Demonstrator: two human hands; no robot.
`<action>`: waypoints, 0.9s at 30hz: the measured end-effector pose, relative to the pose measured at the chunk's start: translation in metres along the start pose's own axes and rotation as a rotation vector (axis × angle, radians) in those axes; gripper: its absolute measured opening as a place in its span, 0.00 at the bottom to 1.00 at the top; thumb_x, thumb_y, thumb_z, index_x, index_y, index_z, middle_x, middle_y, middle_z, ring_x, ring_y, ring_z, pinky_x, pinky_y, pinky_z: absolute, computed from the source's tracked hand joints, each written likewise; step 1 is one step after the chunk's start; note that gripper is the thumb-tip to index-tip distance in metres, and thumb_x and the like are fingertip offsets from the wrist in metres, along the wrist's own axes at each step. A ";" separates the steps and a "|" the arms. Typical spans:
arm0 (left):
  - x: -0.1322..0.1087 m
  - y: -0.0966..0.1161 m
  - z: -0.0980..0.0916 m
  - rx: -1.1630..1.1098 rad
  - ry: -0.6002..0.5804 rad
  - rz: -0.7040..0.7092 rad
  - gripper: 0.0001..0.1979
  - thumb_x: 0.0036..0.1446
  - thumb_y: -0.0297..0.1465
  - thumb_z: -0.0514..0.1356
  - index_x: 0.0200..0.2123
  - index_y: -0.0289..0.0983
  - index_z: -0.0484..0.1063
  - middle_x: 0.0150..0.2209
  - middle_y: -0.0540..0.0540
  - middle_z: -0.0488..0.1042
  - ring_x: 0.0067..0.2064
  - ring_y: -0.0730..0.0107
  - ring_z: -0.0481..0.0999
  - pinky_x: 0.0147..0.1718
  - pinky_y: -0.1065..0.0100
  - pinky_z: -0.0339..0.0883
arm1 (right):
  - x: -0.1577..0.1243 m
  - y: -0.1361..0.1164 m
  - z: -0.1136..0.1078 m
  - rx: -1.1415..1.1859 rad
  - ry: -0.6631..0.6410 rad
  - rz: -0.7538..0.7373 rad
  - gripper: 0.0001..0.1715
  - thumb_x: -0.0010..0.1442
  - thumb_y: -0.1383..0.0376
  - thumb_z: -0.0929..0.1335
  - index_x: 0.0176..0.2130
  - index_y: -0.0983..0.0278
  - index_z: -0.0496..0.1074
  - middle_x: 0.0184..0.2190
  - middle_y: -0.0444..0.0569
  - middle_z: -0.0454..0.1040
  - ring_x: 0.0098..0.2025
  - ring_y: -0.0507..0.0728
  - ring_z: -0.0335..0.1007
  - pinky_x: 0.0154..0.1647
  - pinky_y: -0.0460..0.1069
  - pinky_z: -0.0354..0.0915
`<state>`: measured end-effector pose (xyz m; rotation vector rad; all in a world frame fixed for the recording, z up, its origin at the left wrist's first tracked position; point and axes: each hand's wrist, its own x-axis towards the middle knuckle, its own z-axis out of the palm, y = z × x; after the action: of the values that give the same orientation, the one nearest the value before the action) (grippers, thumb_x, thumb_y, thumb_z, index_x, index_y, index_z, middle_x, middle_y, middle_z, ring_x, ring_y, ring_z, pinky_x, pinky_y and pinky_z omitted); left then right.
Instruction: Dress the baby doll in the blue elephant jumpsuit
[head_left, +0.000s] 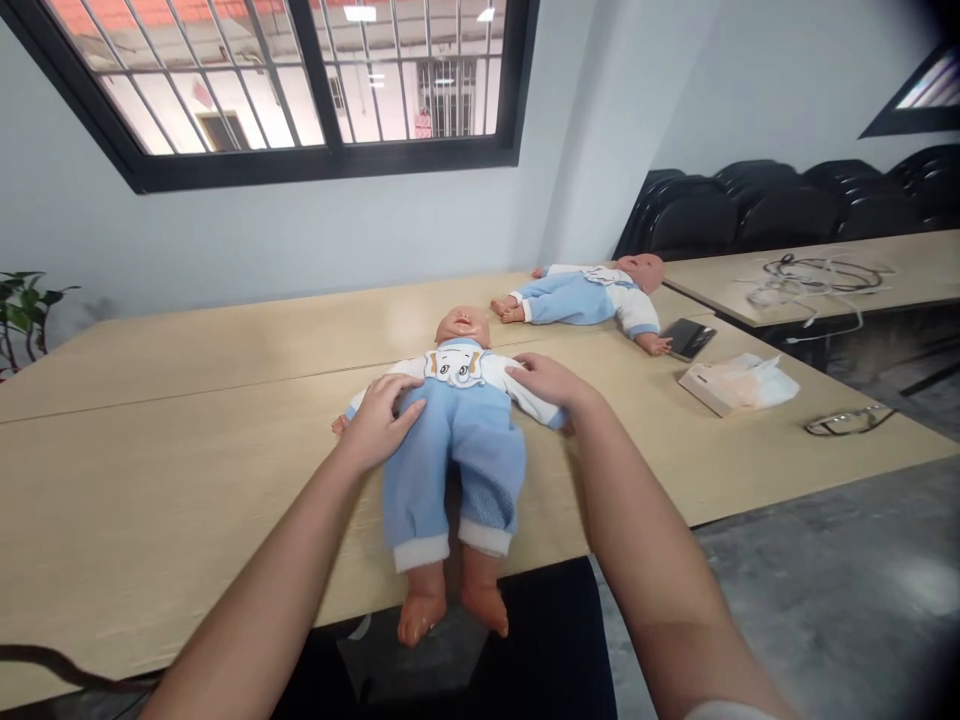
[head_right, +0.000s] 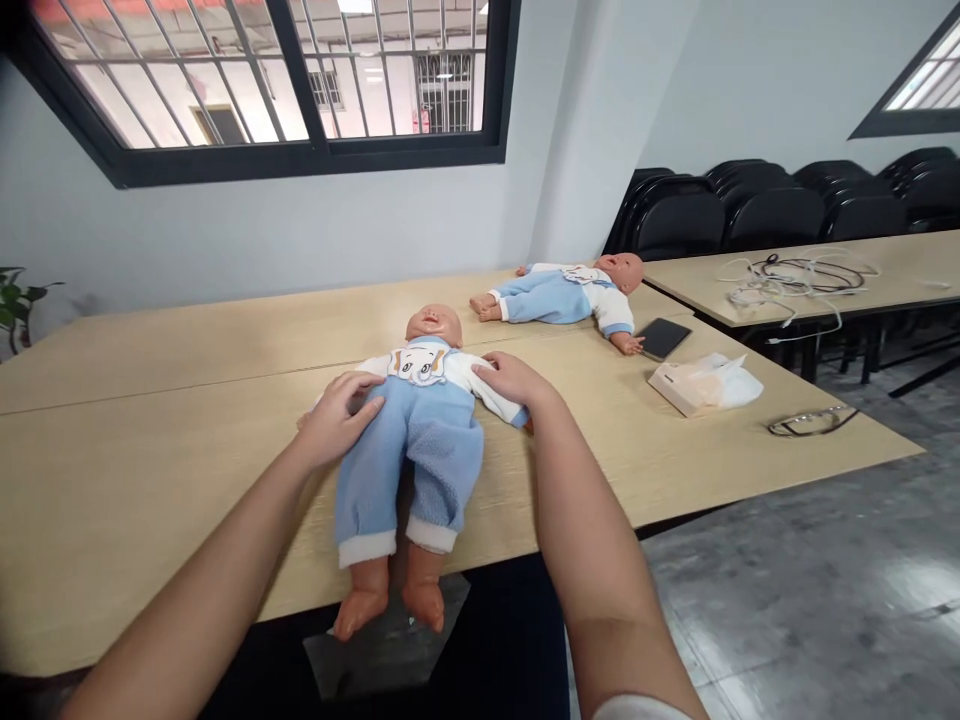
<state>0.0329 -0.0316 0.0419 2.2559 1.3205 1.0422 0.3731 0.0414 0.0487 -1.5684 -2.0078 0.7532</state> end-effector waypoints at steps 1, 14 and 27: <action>-0.016 0.002 0.001 -0.034 0.012 -0.035 0.19 0.67 0.42 0.58 0.58 0.41 0.70 0.59 0.41 0.73 0.60 0.57 0.71 0.62 0.51 0.66 | -0.001 -0.002 0.002 -0.032 0.040 0.010 0.30 0.67 0.50 0.67 0.57 0.69 0.75 0.58 0.64 0.76 0.56 0.68 0.73 0.63 0.60 0.64; -0.159 0.048 0.000 0.034 -0.003 -0.057 0.27 0.67 0.44 0.59 0.65 0.44 0.60 0.68 0.37 0.59 0.70 0.50 0.60 0.67 0.46 0.61 | -0.204 -0.056 0.098 0.037 0.479 -0.510 0.07 0.68 0.61 0.65 0.45 0.59 0.71 0.42 0.53 0.76 0.46 0.63 0.72 0.50 0.60 0.69; -0.159 0.060 -0.006 0.133 -0.159 0.157 0.31 0.65 0.47 0.61 0.68 0.47 0.64 0.75 0.40 0.50 0.73 0.44 0.52 0.69 0.39 0.54 | -0.248 -0.082 0.136 -0.150 0.549 -0.352 0.07 0.71 0.64 0.65 0.43 0.60 0.74 0.40 0.53 0.78 0.43 0.60 0.75 0.44 0.55 0.71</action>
<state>0.0173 -0.1984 0.0137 2.5179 1.1951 0.8241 0.2808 -0.2327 -0.0045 -1.2642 -1.8655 0.0256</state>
